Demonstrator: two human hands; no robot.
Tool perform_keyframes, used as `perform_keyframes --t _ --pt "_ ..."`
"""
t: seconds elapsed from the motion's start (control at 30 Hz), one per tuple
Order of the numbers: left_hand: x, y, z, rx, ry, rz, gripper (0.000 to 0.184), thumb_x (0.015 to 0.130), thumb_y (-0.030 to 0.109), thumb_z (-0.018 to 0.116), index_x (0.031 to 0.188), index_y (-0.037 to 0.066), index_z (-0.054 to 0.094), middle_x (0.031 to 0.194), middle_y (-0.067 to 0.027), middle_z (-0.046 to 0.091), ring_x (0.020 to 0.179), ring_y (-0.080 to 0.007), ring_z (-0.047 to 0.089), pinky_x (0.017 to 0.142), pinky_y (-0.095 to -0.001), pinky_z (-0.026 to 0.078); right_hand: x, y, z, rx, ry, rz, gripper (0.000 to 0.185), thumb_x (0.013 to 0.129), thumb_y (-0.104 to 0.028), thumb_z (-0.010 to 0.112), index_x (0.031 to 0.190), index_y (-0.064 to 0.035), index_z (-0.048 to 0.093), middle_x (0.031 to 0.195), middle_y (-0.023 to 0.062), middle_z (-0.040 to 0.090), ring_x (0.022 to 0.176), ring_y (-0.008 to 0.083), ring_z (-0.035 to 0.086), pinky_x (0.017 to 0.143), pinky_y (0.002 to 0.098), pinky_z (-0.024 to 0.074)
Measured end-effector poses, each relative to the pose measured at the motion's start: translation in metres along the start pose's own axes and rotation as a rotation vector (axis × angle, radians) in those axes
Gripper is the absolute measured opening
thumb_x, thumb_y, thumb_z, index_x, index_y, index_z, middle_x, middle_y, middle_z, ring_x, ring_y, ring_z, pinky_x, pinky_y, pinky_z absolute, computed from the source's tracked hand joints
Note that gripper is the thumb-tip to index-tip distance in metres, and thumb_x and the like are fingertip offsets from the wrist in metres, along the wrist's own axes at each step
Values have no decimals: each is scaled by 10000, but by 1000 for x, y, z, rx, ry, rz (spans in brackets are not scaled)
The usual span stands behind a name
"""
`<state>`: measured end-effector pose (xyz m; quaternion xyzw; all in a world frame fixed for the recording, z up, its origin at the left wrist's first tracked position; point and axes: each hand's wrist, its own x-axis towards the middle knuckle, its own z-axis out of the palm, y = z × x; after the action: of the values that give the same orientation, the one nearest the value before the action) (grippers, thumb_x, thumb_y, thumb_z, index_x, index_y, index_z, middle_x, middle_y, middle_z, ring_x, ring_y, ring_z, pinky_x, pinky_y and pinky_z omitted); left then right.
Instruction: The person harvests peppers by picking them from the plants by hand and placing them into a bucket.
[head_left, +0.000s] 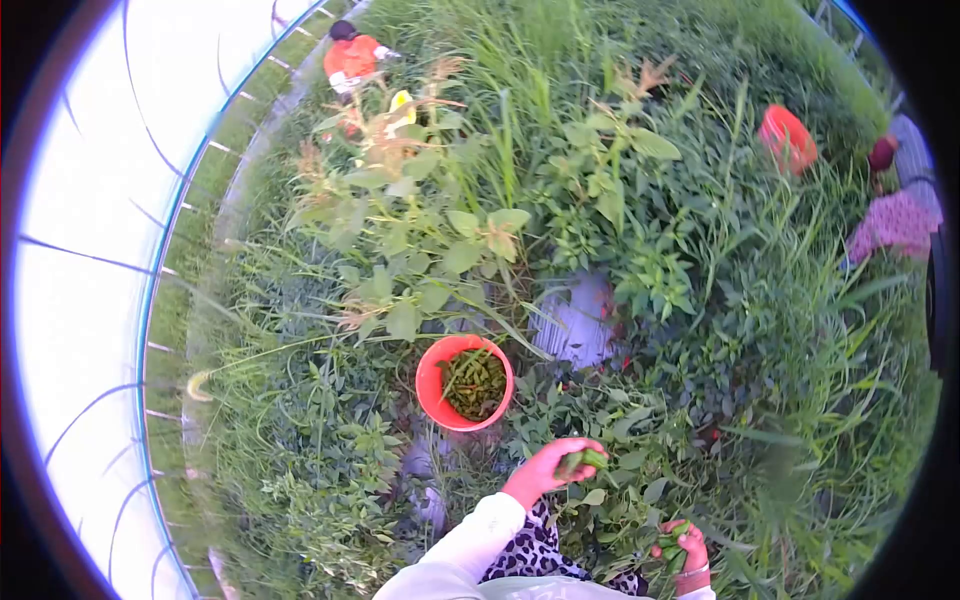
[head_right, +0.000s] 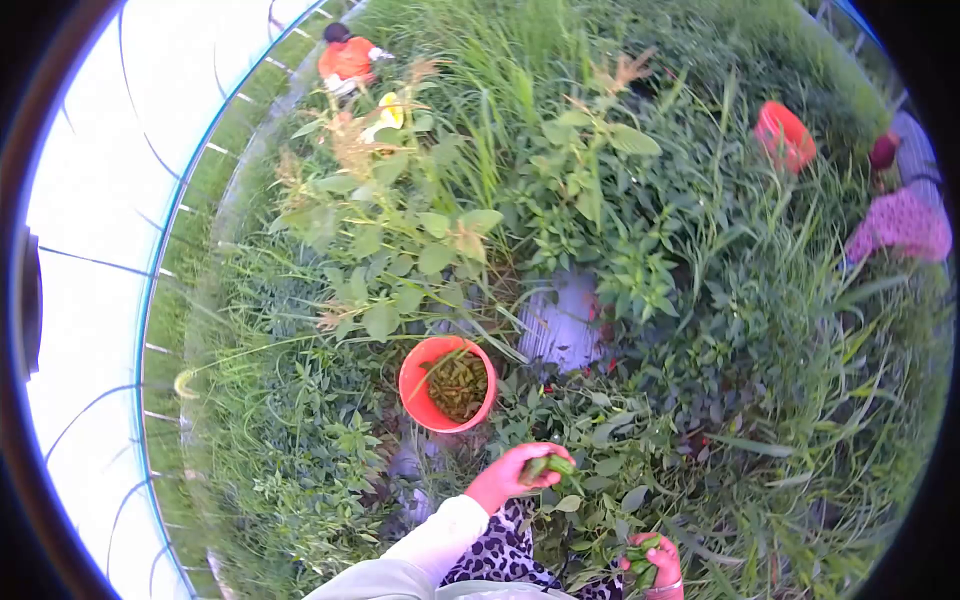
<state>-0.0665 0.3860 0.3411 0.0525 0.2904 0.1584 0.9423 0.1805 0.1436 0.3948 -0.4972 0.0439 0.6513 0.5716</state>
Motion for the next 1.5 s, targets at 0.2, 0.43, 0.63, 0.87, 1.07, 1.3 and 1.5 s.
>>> perform_keyframes --t 0.2,0.43,0.63,0.87,1.07,1.3,1.5 --pt "-67 74 -34 -252 635 479 323 858 260 549 1020 -19 544 919 -165 593 717 -287 617 577 -341 565 -4 -25 61 -107 -104 78 331 697 -209 627 911 37 568 924 160 593 621 290 597 559 393 506" --pt "-86 122 -164 -344 648 588 487 880 408 511 1300 189 395 1252 -75 496 1100 -287 524 860 -581 438 -4 -44 78 -213 -136 66 417 680 -289 673 953 9 571 969 133 585 609 262 587 548 376 500" --pt "-87 89 -52 421 791 455 294 884 193 506 1114 16 549 824 -46 630 668 -108 584 563 -217 444 16 -58 89 -71 25 142 404 827 -337 563 1142 -89 507 990 80 582 831 206 590 605 295 466" --pt "-44 -12 82 802 -35 23 764 790 259 617 1410 76 211 1349 -133 387 1244 -260 385 990 -387 350 39 -66 114 121 -142 -45 313 857 -282 528 1067 -51 519 908 112 575 720 202 594 471 232 391" --pt "-18 -42 133 815 80 240 546 848 239 562 1316 43 362 1045 -104 575 855 -172 604 631 -278 478 31 -46 122 -242 14 -218 169 828 -68 581 986 -10 583 868 19 614 748 92 574 678 245 478" --pt "-20 -61 131 1616 249 594 156 877 150 491 804 22 542 672 -177 575 586 -333 579 525 -385 440 11 -31 117 -318 32 -178 239 796 -90 647 1019 -21 595 878 4 604 746 86 560 674 258 477" --pt "-22 -63 126 482 91 125 229 881 225 496 710 72 501 607 -7 480 437 -105 397 467 -267 363 -20 -59 92 48 -256 49 305 805 -233 587 1014 -12 561 864 98 589 660 188 581 569 282 463"
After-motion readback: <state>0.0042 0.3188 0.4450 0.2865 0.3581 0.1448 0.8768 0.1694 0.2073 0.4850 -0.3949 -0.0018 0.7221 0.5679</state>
